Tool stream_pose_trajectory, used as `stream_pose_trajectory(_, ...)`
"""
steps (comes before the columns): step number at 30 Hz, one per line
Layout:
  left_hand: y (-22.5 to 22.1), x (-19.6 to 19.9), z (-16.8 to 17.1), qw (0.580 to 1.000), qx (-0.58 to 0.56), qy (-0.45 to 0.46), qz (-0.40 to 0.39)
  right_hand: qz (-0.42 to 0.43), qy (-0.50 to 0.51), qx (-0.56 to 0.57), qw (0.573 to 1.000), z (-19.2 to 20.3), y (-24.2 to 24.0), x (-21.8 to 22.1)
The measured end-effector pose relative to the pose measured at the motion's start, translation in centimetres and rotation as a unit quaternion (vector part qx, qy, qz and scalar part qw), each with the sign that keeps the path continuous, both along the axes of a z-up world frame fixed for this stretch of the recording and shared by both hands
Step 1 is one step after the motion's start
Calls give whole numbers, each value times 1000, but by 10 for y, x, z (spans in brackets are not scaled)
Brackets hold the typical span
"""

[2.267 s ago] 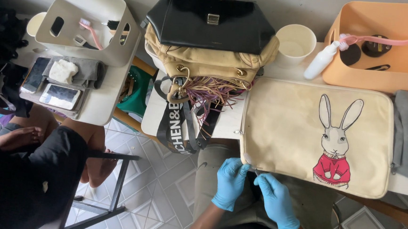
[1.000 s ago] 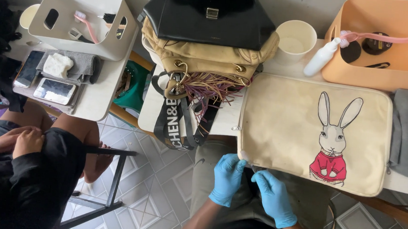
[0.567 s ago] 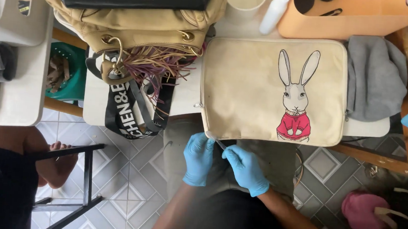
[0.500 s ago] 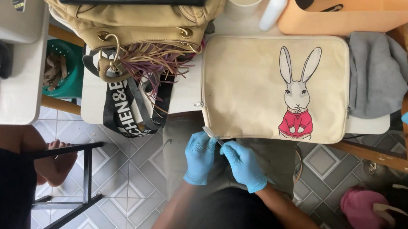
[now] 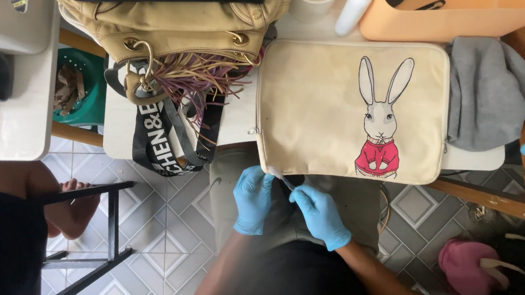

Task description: The person is cleaning a white pouch with a rabbit design using a small brush and a cleaning cloth at a repair bench.

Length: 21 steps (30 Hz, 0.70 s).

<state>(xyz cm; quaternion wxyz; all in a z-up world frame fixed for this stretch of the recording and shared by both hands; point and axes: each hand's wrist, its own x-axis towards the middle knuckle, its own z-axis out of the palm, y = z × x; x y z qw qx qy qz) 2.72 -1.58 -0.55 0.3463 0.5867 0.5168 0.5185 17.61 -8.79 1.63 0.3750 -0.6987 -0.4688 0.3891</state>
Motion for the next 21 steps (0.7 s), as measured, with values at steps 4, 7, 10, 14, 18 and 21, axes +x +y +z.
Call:
stream_pose_trajectory(4, 1, -2, -6, 999, -27, -17, -6, -32, 20, -44, 998, -17, -23, 25)
stream_pose_trajectory(7, -1, -2, 1, 997, -53, -60, -22, -51, 50, -41, 997, -17, -35, 38)
stream_pose_trajectory(10, 5, 2, 19, 992, -75, -94, -42, -66, 74, -28, 995, -11, -36, 44)
stream_pose_trajectory(14, 15, 3, 20, 989, -115, -76, -47, -54, 85, -23, 995, -3, -34, 49)
stream_pose_trajectory(18, 15, -8, 20, 992, -98, -65, -47, -46, 87, -20, 995, -7, -42, 56)
stream_pose_trajectory(21, 19, -11, 5, 991, -99, -79, -34, -45, 106, -3, 993, -19, -47, 68)
